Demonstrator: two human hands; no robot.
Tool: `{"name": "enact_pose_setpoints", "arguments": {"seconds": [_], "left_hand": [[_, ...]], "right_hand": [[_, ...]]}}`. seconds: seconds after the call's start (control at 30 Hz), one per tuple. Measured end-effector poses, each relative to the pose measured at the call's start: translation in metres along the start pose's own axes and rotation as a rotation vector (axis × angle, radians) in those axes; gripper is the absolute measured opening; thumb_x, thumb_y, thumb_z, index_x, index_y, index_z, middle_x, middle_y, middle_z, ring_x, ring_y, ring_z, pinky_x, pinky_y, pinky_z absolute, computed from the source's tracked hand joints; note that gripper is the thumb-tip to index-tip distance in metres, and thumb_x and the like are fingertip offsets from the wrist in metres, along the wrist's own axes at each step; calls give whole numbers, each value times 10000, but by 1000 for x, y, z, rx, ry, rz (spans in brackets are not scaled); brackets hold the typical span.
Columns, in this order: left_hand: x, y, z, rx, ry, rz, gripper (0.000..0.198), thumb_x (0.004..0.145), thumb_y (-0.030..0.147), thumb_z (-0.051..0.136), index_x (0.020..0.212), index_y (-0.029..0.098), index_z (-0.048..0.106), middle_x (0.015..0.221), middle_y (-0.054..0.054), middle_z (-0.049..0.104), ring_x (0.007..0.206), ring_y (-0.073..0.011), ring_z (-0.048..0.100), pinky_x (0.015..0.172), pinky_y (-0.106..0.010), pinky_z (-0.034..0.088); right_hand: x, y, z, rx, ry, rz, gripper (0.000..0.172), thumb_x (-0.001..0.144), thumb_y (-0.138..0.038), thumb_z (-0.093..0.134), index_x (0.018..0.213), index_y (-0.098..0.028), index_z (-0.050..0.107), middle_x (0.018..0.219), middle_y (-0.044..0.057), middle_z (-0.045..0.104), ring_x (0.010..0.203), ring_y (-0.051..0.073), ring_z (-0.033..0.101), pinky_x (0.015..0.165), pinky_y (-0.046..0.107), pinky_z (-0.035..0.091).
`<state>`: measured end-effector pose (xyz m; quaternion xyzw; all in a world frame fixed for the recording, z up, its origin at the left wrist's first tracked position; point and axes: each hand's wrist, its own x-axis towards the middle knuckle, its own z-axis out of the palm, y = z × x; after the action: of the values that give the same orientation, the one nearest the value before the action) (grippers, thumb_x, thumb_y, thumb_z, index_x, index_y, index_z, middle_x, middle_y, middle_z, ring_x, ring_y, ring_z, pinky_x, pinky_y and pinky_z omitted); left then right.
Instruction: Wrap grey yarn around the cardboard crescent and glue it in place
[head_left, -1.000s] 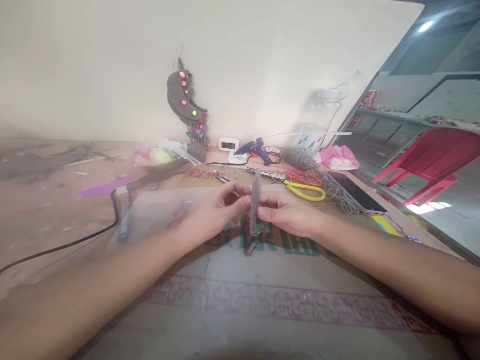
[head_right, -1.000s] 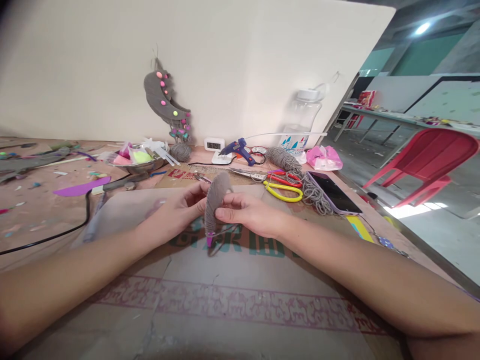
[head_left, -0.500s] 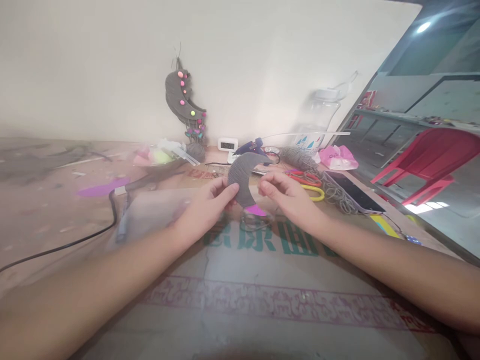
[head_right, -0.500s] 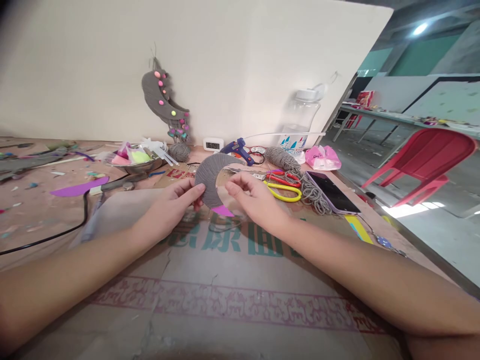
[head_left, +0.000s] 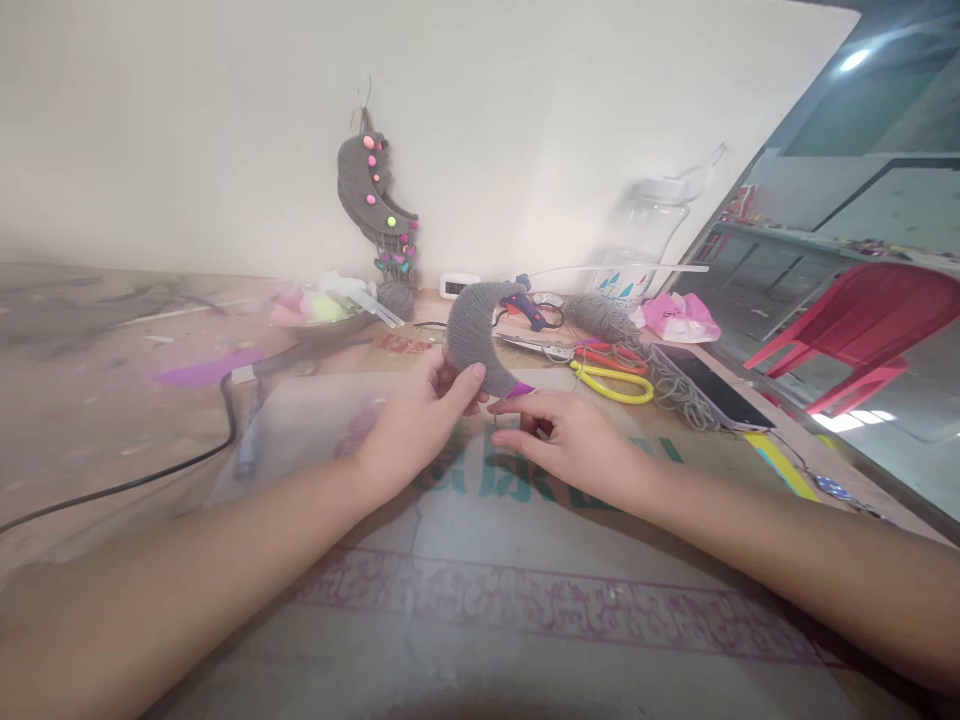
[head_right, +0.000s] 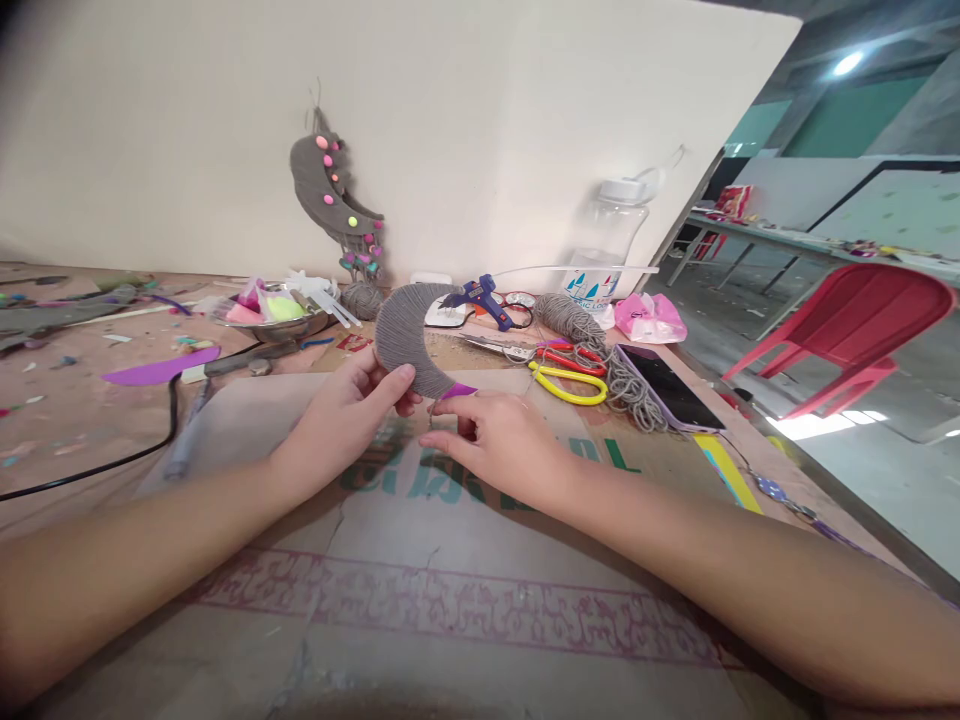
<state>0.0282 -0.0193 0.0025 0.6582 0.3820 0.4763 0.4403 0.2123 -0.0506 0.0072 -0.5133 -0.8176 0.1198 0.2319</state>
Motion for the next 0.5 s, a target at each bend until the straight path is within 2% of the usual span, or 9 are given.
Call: {"name": "enact_pose_setpoints", "arguments": {"seconds": [0.1,0.2,0.33,0.43,0.5], "left_hand": [[-1,-1,1,-17,-22,7,187,888,374,542,920,190,539,737,18,593,705,-128,579,675,-255,455],[0,-1,1,-36,-30,6,177,884,362,548,933,192,541,743,18,597,703,-127,582,673,-254,461],[0,0,2,-55,-42,20,160,881,339,551,954,196,546,747,24,598,689,-116,575,653,-238,459],[-1,1,3,-47,-39,21,151,879,330,552,948,195,546,721,29,596,676,-117,576,646,-237,454],[-1,3,3,-38,-42,22,146,879,325,550,942,194,548,713,31,592,670,-115,577,645,-237,452]], "right_hand": [[0,0,3,71,-6,31,232,888,-385,577,933,-228,742,704,-4,663,581,109,510,551,239,347],[1,0,3,175,-17,61,258,889,-406,553,912,-225,736,727,-2,663,592,110,512,552,239,358],[4,0,5,296,-8,154,277,817,-462,622,808,-196,701,584,-27,551,520,101,441,496,234,326],[6,1,8,357,-16,203,222,803,-406,638,758,-189,643,513,-57,454,471,90,397,458,223,297],[7,3,9,409,-41,193,188,835,-355,594,754,-187,617,533,-54,464,474,90,415,460,218,314]]}}
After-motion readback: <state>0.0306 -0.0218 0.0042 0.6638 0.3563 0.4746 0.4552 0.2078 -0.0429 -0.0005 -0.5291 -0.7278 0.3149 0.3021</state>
